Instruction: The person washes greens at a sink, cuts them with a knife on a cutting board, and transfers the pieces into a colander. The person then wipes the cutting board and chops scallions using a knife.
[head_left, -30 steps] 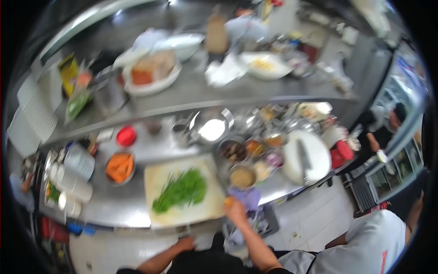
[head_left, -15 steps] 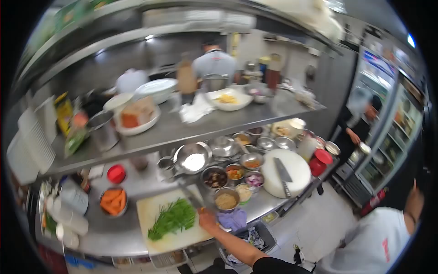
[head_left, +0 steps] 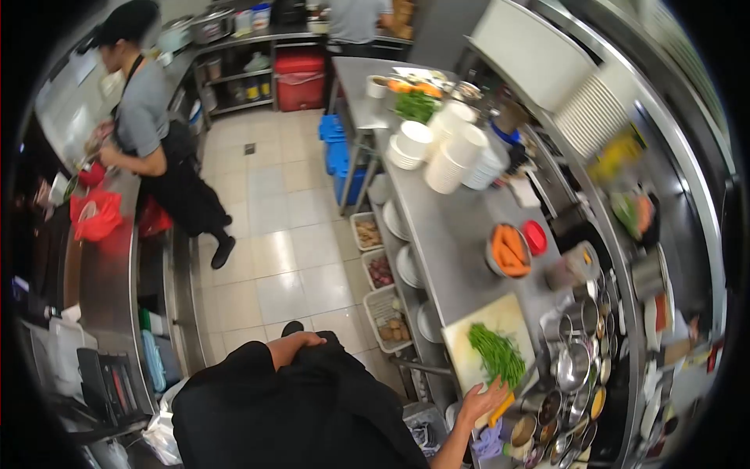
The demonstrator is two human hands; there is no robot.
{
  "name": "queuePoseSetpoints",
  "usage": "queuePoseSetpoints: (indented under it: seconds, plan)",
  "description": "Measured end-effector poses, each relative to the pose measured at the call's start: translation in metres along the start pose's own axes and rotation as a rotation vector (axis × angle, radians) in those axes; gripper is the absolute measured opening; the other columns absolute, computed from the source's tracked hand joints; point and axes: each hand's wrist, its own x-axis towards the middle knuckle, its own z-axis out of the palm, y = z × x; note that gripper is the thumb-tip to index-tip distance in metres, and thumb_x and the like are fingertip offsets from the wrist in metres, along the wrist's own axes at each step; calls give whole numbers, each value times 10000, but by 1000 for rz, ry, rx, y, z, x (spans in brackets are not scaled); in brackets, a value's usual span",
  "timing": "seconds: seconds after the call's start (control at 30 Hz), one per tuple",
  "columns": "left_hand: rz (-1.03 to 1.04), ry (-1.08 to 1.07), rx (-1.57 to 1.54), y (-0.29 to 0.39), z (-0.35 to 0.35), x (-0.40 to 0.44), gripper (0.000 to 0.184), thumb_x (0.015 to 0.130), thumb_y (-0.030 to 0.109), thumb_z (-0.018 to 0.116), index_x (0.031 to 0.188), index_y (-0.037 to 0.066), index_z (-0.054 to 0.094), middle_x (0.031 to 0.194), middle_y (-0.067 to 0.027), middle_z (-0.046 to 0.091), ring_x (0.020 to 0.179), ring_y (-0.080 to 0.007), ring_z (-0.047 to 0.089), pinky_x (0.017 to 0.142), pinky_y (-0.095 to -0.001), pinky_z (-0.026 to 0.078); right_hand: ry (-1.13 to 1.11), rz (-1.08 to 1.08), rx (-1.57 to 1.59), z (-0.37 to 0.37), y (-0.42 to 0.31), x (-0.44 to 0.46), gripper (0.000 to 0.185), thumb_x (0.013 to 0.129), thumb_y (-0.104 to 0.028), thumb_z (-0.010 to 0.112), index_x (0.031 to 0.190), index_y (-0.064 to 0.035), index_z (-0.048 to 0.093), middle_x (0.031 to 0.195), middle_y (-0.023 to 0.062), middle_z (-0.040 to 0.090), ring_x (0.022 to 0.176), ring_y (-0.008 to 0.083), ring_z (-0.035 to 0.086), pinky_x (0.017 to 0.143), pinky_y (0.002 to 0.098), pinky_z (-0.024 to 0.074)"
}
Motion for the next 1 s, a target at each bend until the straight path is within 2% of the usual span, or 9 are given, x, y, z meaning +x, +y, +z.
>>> queuePoseSetpoints:
  seconds: [0.1, 0.2, 0.27, 0.37, 0.47, 0.63, 0.73, 0.87, 1.0]
  plan:
    - [-91, -24, -173, -34, -43, -46, 700, 891, 615, 446, 1276, 39, 550, 1393, -182, 460, 1322, -315, 400, 1082, -424, 309, -95, -139, 89, 9, -75, -7, 574, 740, -22, 621, 1297, -12, 480, 1339, 279, 397, 1227, 455, 397, 1013, 541, 321]
    - [-83, 95, -291, -139, -43, 10, 701, 881, 611, 470, 1269, 33, 555, 1374, -193, 477, 1308, -323, 416, 1072, -429, 324, -182, -336, 133, 26, -153, -15, 564, 712, -11, 629, 1263, -12, 509, 1289, 284, 446, 1172, 461, 446, 993, 520, 357]
    - [-115, 142, -274, -166, -68, -25, 701, 876, 613, 479, 1257, 31, 564, 1351, -196, 498, 1285, -337, 440, 1055, -429, 348, -248, -513, 198, 37, -197, -18, 556, 699, -10, 632, 1245, -11, 523, 1245, 287, 483, 1130, 465, 479, 974, 511, 381]
    - [-213, 429, -588, -223, -67, -53, 640, 839, 503, 521, 1201, -20, 588, 1261, -244, 551, 1201, -358, 515, 1003, -423, 409, -343, -677, 264, 52, -270, -15, 451, 699, -30, 648, 1144, 8, 584, 1165, 255, 554, 1080, 442, 519, 946, 501, 403]
    - [-227, 655, -726, -268, -52, -77, 593, 832, 468, 505, 1147, -20, 621, 1174, -244, 603, 1119, -364, 570, 957, -424, 446, -557, -731, 354, 83, -317, -11, 381, 706, -50, 667, 1079, 15, 624, 1089, 230, 608, 1008, 410, 574, 878, 478, 451]
    - [-457, 605, -698, -318, -17, -105, 520, 823, 446, 519, 1028, -6, 675, 1107, -239, 629, 1070, -355, 599, 925, -430, 463, -880, -729, 402, 120, -378, -9, 331, 748, -133, 689, 1060, -26, 660, 1005, 194, 666, 934, 345, 647, 826, 401, 514]
    - [-481, 503, -727, -342, -7, -101, 514, 815, 455, 523, 1009, 7, 682, 1093, -224, 637, 1055, -360, 600, 911, -433, 470, -1055, -585, 327, 156, -397, -8, 346, 750, -162, 658, 1067, -23, 662, 990, 222, 662, 951, 376, 632, 848, 421, 510]
    - [-471, 435, -616, -335, -58, -111, 534, 792, 476, 532, 1014, 13, 676, 1134, -226, 614, 1048, -365, 595, 904, -426, 477, -1208, -555, 210, 221, -415, 6, 404, 760, -226, 661, 1134, -74, 646, 1056, 187, 662, 994, 360, 626, 885, 429, 492]
    - [-519, 513, -706, -339, -144, -88, 542, 803, 414, 586, 1172, 18, 616, 1168, -212, 617, 1030, -340, 616, 868, -424, 502, -1290, -552, 173, 293, -458, 35, 428, 760, -265, 653, 1148, -85, 643, 1047, 175, 669, 1006, 348, 624, 904, 422, 486]
